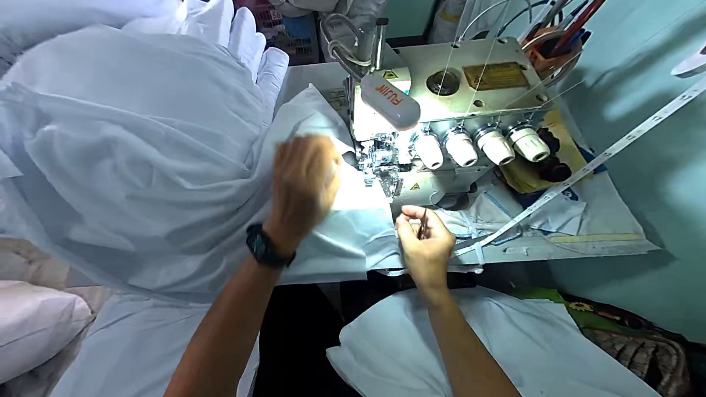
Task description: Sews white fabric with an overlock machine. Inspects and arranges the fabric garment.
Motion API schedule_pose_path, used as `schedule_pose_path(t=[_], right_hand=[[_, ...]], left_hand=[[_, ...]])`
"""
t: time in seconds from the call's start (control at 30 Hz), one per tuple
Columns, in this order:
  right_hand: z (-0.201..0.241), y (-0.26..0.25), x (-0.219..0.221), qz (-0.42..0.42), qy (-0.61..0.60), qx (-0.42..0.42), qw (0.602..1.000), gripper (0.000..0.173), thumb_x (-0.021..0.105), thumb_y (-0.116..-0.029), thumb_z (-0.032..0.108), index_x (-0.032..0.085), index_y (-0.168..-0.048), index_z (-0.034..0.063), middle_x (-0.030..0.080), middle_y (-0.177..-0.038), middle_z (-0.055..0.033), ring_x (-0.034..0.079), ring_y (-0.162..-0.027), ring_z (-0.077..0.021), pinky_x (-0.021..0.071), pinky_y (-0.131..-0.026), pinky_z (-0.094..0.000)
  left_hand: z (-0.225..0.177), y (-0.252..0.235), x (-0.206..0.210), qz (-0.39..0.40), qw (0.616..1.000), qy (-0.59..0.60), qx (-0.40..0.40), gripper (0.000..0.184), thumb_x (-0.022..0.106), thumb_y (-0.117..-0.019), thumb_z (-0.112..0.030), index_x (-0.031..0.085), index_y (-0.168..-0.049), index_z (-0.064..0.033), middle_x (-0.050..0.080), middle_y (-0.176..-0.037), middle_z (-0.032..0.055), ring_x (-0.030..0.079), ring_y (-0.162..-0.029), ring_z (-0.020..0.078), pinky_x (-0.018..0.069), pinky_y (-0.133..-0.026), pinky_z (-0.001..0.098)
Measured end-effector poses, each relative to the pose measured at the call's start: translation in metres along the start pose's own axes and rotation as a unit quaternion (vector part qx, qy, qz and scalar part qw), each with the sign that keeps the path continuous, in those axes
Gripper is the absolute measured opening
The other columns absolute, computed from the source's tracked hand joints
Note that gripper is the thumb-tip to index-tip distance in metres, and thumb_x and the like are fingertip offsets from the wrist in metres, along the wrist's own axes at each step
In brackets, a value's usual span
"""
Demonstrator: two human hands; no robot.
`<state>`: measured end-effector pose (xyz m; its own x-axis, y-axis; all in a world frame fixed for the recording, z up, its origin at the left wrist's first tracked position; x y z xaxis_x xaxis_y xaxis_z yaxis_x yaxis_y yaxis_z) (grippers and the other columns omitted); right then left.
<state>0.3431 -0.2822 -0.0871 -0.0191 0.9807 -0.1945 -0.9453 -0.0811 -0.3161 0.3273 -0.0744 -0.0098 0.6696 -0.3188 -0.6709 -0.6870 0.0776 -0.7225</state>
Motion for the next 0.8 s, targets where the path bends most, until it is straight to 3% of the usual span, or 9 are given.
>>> schedule_pose_path(t=[0.07, 0.17, 0.27, 0.33, 0.4, 0.5, 0.6, 0.67, 0.8], right_hand=[[0.003, 0.014, -0.002, 0.012, -0.019, -0.126, 0.992, 0.014, 0.064, -0.0887, 0.001, 0.069, -0.090, -0.0110, 0.068, -0.080, -0.0075, 0.054, -0.068, 0.0060, 0.0445, -0.063, -0.0071], [0.009, 0.029, 0.007, 0.084, -0.017, -0.195, 0.977, 0.020, 0.060, -0.0964, 0.007, 0.071, -0.087, -0.0079, 0.071, -0.084, -0.0145, 0.065, -0.077, -0.0034, 0.0514, -0.074, -0.0112], [0.019, 0.040, 0.020, 0.246, -0.070, 0.064, 0.964, 0.033, 0.050, -0.1048, 0.016, 0.073, -0.088, -0.0012, 0.065, -0.077, -0.0008, 0.055, -0.067, 0.0032, 0.0438, -0.063, -0.0123], [0.024, 0.043, 0.030, 0.357, -0.242, 0.335, 0.838, 0.041, 0.037, -0.1088, 0.024, 0.065, -0.082, 0.0102, 0.058, -0.061, 0.0095, 0.046, -0.048, 0.0062, 0.0374, -0.046, -0.0119], [0.030, 0.042, 0.035, 0.324, -0.362, 0.436, 0.757, 0.027, 0.049, -0.1048, 0.013, 0.060, -0.081, 0.0118, 0.062, -0.060, 0.0057, 0.053, -0.047, 0.0015, 0.0448, -0.046, -0.0151], [0.031, 0.031, 0.032, 0.228, -0.387, 0.284, 0.847, 0.015, 0.067, -0.0871, -0.005, 0.070, -0.080, 0.0077, 0.068, -0.072, 0.0053, 0.056, -0.056, 0.0028, 0.0480, -0.053, -0.0145], [0.035, 0.023, 0.025, 0.261, -0.314, 0.035, 0.912, 0.003, 0.069, -0.0873, -0.001, 0.071, -0.086, 0.0008, 0.070, -0.091, 0.0034, 0.059, -0.075, 0.0075, 0.0500, -0.068, -0.0104], [0.042, 0.020, 0.023, 0.263, -0.276, -0.048, 0.923, 0.005, 0.068, -0.0887, 0.000, 0.070, -0.087, -0.0046, 0.071, -0.090, 0.0003, 0.060, -0.081, 0.0077, 0.0507, -0.074, -0.0093], [0.043, 0.035, 0.016, 0.238, -0.176, -0.114, 0.949, 0.016, 0.069, -0.0904, 0.008, 0.068, -0.085, -0.0075, 0.068, -0.074, -0.0055, 0.058, -0.068, 0.0062, 0.0472, -0.065, -0.0077]], left_hand=[[-0.033, 0.030, -0.012, 0.086, 0.993, 0.053, 0.055, 0.022, 0.066, -0.0881, -0.025, 0.071, -0.087, -0.0034, 0.072, -0.087, 0.0126, 0.068, -0.083, 0.0253, 0.0525, -0.072, 0.0389], [-0.048, 0.078, -0.013, 0.226, 0.970, -0.002, 0.083, 0.013, 0.060, -0.0948, -0.011, 0.073, -0.093, -0.0080, 0.074, -0.098, 0.0068, 0.068, -0.104, 0.0259, 0.0420, -0.099, 0.0538], [-0.039, 0.103, -0.028, 0.122, 0.989, 0.038, 0.076, 0.015, 0.059, -0.0998, -0.007, 0.072, -0.095, -0.0138, 0.072, -0.095, 0.0010, 0.064, -0.104, 0.0183, 0.0305, -0.110, 0.0503], [-0.038, 0.106, -0.039, 0.075, 0.990, 0.085, 0.079, 0.012, 0.060, -0.1021, -0.012, 0.070, -0.103, -0.0165, 0.071, -0.104, -0.0019, 0.059, -0.112, 0.0139, 0.0257, -0.112, 0.0440], [-0.034, 0.103, -0.042, 0.065, 0.986, 0.137, 0.066, 0.011, 0.062, -0.1031, -0.023, 0.070, -0.103, -0.0165, 0.071, -0.107, -0.0012, 0.059, -0.115, 0.0118, 0.0290, -0.112, 0.0385], [-0.025, 0.081, -0.045, 0.082, 0.975, 0.204, -0.021, 0.033, 0.059, -0.1030, -0.040, 0.071, -0.101, -0.0089, 0.071, -0.110, 0.0033, 0.059, -0.118, 0.0122, 0.0416, -0.106, 0.0286], [-0.022, 0.051, -0.050, 0.179, 0.967, 0.172, -0.060, 0.049, 0.052, -0.1033, -0.045, 0.071, -0.112, -0.0012, 0.073, -0.110, 0.0118, 0.063, -0.112, 0.0240, 0.0430, -0.098, 0.0432], [-0.023, 0.040, -0.046, 0.246, 0.952, 0.175, -0.040, 0.047, 0.054, -0.0993, -0.048, 0.073, -0.100, -0.0050, 0.072, -0.092, 0.0076, 0.066, -0.094, 0.0214, 0.0409, -0.094, 0.0488], [-0.031, 0.017, -0.047, 0.240, 0.938, 0.251, -0.010, 0.022, 0.058, -0.0998, -0.016, 0.069, -0.085, -0.0037, 0.061, -0.074, -0.0012, 0.057, -0.070, 0.0001, 0.0469, -0.071, 0.0142]])
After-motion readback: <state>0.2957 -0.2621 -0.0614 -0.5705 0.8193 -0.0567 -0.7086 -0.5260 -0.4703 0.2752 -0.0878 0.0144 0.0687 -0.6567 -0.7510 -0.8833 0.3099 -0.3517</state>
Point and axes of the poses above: each hand's wrist, its own y-axis away from the middle knuckle, its own x-axis out of the palm, z = x × y, the point moved 2 cm from there along -y, towards the middle knuckle
